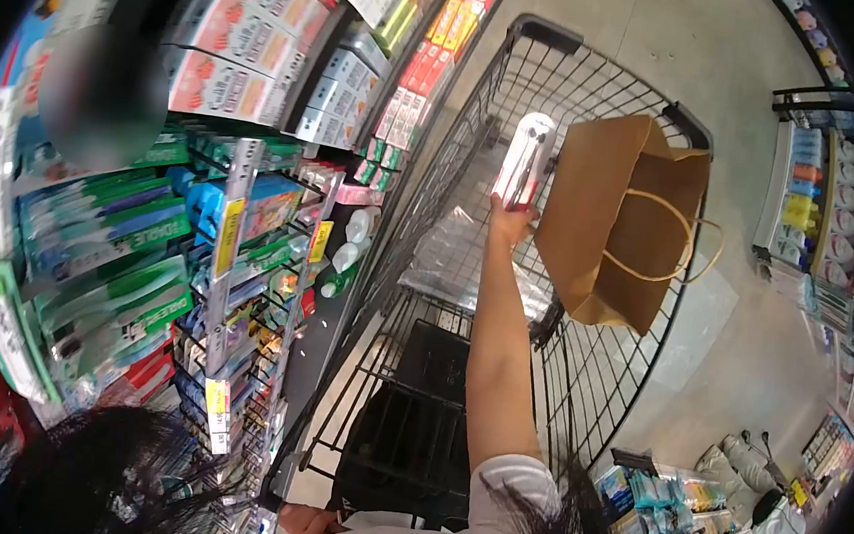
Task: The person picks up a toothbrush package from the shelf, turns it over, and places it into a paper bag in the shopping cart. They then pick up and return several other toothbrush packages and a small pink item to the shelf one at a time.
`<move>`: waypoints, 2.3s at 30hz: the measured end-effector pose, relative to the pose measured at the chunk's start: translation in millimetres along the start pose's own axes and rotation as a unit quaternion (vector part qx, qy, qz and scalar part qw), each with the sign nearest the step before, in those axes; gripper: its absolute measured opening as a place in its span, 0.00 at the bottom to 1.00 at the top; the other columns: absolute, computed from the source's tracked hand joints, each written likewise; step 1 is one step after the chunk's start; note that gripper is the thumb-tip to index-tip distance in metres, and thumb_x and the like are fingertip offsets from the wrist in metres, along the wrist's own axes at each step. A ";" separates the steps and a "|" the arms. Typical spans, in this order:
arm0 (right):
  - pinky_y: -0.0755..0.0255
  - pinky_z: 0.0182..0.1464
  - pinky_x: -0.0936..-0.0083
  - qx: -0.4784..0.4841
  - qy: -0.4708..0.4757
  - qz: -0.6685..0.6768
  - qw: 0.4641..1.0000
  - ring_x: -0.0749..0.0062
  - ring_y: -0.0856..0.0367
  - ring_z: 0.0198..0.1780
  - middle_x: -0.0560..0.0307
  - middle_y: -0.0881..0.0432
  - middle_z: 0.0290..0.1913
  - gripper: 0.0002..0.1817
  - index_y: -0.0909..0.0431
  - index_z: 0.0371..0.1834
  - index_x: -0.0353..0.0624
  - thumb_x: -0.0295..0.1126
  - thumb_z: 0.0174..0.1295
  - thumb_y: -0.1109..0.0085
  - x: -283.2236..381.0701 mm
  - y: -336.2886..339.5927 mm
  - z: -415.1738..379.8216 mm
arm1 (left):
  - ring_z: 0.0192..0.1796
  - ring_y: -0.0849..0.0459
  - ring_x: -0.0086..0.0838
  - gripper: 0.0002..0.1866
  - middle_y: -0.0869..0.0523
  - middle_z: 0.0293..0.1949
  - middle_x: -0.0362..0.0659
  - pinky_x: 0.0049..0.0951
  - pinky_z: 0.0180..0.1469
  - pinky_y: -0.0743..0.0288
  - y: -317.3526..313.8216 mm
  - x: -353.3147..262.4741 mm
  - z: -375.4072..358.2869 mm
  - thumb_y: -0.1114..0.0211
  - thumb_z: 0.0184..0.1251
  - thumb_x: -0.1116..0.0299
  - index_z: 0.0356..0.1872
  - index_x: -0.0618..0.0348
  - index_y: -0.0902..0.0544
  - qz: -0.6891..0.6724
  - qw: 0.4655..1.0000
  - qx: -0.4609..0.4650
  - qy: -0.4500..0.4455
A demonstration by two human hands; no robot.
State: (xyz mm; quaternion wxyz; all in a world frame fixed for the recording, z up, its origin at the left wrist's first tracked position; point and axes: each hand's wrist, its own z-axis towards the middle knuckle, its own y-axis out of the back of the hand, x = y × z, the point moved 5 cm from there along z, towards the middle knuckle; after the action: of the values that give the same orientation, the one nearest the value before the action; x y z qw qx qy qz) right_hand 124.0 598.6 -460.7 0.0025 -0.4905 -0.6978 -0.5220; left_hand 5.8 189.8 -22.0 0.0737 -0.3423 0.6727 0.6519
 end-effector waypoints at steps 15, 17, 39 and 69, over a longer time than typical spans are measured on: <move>0.36 0.20 0.80 0.258 0.056 0.245 0.933 0.79 0.32 0.19 0.63 0.25 0.25 0.10 0.25 0.36 0.44 0.35 0.57 0.37 25.0 -15.6 -18.7 | 0.12 0.28 0.31 0.07 0.26 0.12 0.38 0.30 0.16 0.37 4.6 13.9 -22.3 0.37 0.35 0.71 0.22 0.53 0.23 -0.002 0.996 -0.046 -0.081; 0.35 0.24 0.78 0.280 0.066 0.270 0.919 0.81 0.31 0.22 0.65 0.26 0.24 0.09 0.25 0.36 0.45 0.37 0.58 0.39 29.0 15.1 -50.6 | 0.15 0.25 0.31 0.07 0.25 0.13 0.38 0.31 0.18 0.36 11.9 5.1 -11.1 0.37 0.40 0.67 0.24 0.52 0.22 -0.015 0.995 -0.036 -0.096; 0.22 0.30 0.72 0.537 0.374 0.270 0.706 0.66 0.18 0.29 0.54 0.21 0.38 0.16 0.33 0.54 0.38 0.36 0.67 0.51 171.4 363.7 -437.6 | 0.31 0.18 0.44 0.08 0.19 0.28 0.49 0.42 0.29 0.24 -26.3 -3.7 18.7 0.43 0.50 0.63 0.25 0.55 0.19 0.082 0.986 0.129 -0.071; 0.31 0.28 0.80 0.663 0.307 0.263 0.630 0.76 0.25 0.25 0.57 0.20 0.35 0.08 0.33 0.42 0.45 0.36 0.67 0.51 268.4 306.9 -619.2 | 0.22 0.19 0.46 0.14 0.20 0.18 0.53 0.46 0.26 0.26 0.6 -6.1 -17.0 0.46 0.55 0.59 0.20 0.58 0.22 0.031 0.990 0.014 -0.134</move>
State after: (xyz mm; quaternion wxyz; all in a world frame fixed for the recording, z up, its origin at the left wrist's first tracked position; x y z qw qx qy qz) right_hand -119.3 320.9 182.2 0.6781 -0.3306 -0.6563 -0.0156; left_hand 16.0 176.2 -15.8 0.1476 -0.2296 0.6758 0.6847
